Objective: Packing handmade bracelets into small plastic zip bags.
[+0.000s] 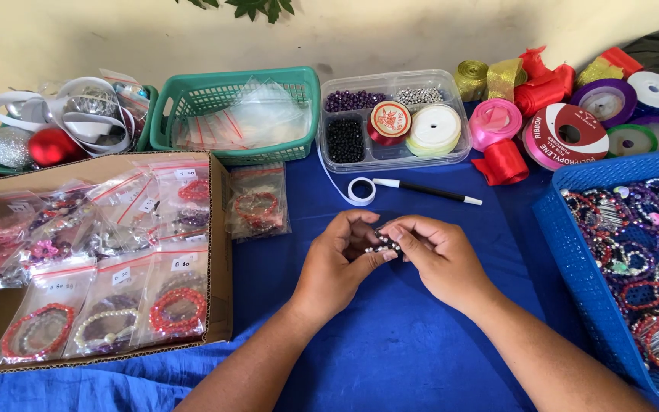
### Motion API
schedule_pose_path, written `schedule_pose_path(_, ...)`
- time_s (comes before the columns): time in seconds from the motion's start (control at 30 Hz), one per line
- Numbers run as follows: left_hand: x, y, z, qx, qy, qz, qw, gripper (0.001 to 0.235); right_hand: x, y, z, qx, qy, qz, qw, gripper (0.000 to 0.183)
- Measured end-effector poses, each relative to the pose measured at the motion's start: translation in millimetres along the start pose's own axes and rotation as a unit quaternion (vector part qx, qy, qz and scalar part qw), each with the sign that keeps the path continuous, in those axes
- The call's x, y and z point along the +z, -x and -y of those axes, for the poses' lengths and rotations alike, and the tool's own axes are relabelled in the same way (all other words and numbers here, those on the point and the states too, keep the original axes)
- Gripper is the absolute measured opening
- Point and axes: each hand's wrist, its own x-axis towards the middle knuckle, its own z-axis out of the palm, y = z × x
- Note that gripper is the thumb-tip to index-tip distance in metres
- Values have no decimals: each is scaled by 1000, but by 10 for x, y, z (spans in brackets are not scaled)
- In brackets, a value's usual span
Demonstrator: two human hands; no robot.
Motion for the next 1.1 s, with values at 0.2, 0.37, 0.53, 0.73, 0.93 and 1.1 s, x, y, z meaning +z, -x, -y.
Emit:
schedule_pose_path(0.2,-3,18,-71,25,-57,-20,998,28,-57,23,-56,-73,4,44,996,28)
schedule_pose_path(0.37,-45,14,-12,46,-133,-77,987,21,39,45,-27,-95,-58,71,991,19)
schedule_pose_path(0.53,-43,18,-5,15,-148,-74,986,18,16,31,-125,-60,-63,52,995,16)
schedule_pose_path(0.73,-57,19,87,-27,-43,-9,999,19,-23,-4,-74,24,-26,-17,999,22)
schedule_pose_path(0.93,-88,-7,95,-34,20,-6,999,21,-13,15,-33,-16,11,-24,1000,21)
schedule_pose_path(1.1,-86,46,-337,45,-267,-48,961,20,-8,45,267,-94,217,-41,971,16)
